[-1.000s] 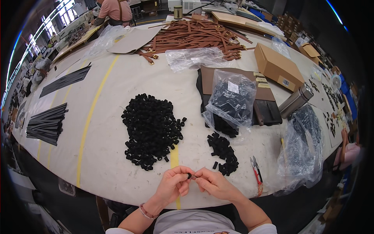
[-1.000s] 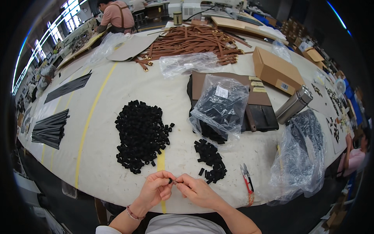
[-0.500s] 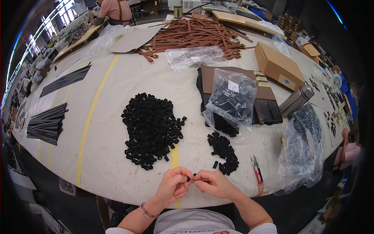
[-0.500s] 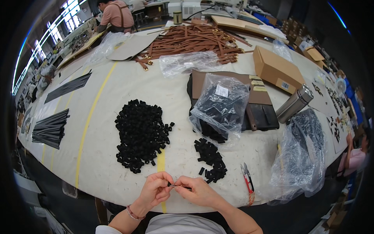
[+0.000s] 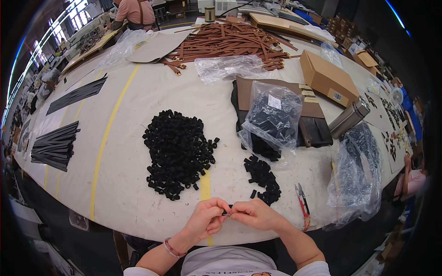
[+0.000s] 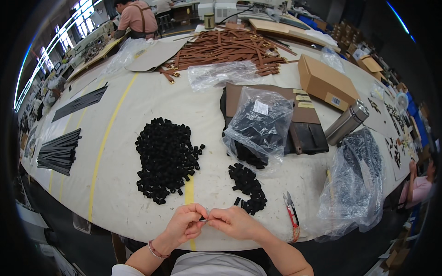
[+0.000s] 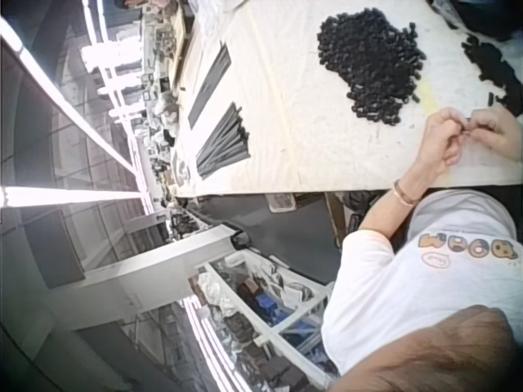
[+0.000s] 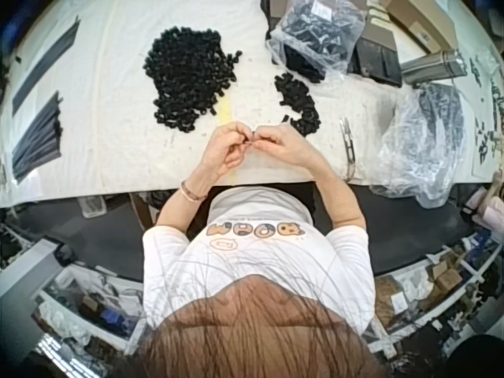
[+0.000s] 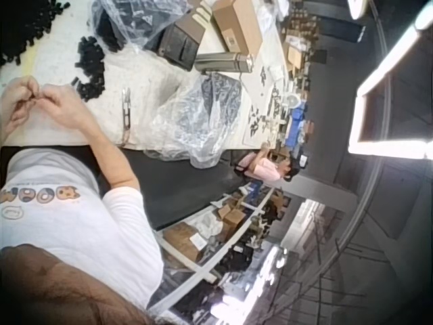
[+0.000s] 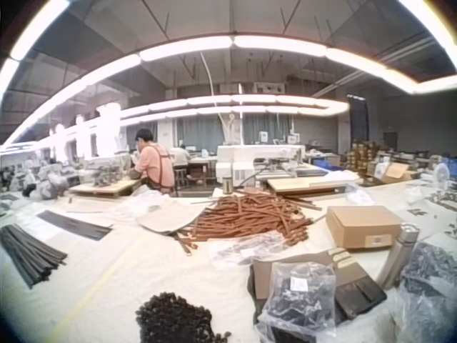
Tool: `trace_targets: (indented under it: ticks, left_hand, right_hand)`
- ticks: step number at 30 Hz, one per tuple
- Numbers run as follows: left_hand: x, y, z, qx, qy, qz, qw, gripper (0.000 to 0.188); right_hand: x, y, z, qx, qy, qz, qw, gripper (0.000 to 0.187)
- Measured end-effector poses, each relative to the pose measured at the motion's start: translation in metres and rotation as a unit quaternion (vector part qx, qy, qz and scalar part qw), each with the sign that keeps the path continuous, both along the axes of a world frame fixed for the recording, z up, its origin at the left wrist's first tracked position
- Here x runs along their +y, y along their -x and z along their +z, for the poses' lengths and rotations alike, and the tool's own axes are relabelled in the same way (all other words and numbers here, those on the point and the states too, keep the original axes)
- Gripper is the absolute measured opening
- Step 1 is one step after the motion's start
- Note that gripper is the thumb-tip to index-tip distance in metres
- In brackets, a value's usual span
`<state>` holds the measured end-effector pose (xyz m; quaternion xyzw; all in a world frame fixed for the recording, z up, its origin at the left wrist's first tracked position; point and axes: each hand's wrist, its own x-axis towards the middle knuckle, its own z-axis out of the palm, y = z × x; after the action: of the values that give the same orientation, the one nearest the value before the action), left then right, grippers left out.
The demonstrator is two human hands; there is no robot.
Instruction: The person assembles small black plastic buckle components by hand on a workshop table.
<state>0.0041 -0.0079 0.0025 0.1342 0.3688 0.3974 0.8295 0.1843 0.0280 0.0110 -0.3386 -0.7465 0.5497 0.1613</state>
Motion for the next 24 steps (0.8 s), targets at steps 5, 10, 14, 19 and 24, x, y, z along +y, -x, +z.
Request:
trace_targets:
  ticks: [5,10,14,19,24]
  left_hand:
    - [-0.01,-0.013,-0.011,0.338,-0.271,0.126,0.893,0.015]
    - [-0.013,-0.02,-0.018,0.498,-0.6,0.195,0.595,0.016]
    - [-0.016,-0.021,-0.013,0.462,-0.665,0.183,0.558,0.013]
    - [-0.01,-0.007,0.003,-0.052,-0.064,0.115,0.99,0.005]
    - [-0.013,-0.009,-0.004,0.167,-0.166,0.107,0.966,0.008]
  right_hand:
    - [-0.015,0.02,-0.005,-0.02,-0.124,-0.124,0.984,0.009]
    - [-0.025,0.034,-0.008,0.08,-0.108,-0.24,0.961,0.004]
    - [-0.02,0.035,-0.015,0.074,-0.036,-0.276,0.958,0.005]
    - [-0.026,0.025,-0.02,0.035,-0.294,-0.28,0.913,0.008]
    - [-0.026,0.028,-0.018,0.004,-0.395,-0.241,0.886,0.013]
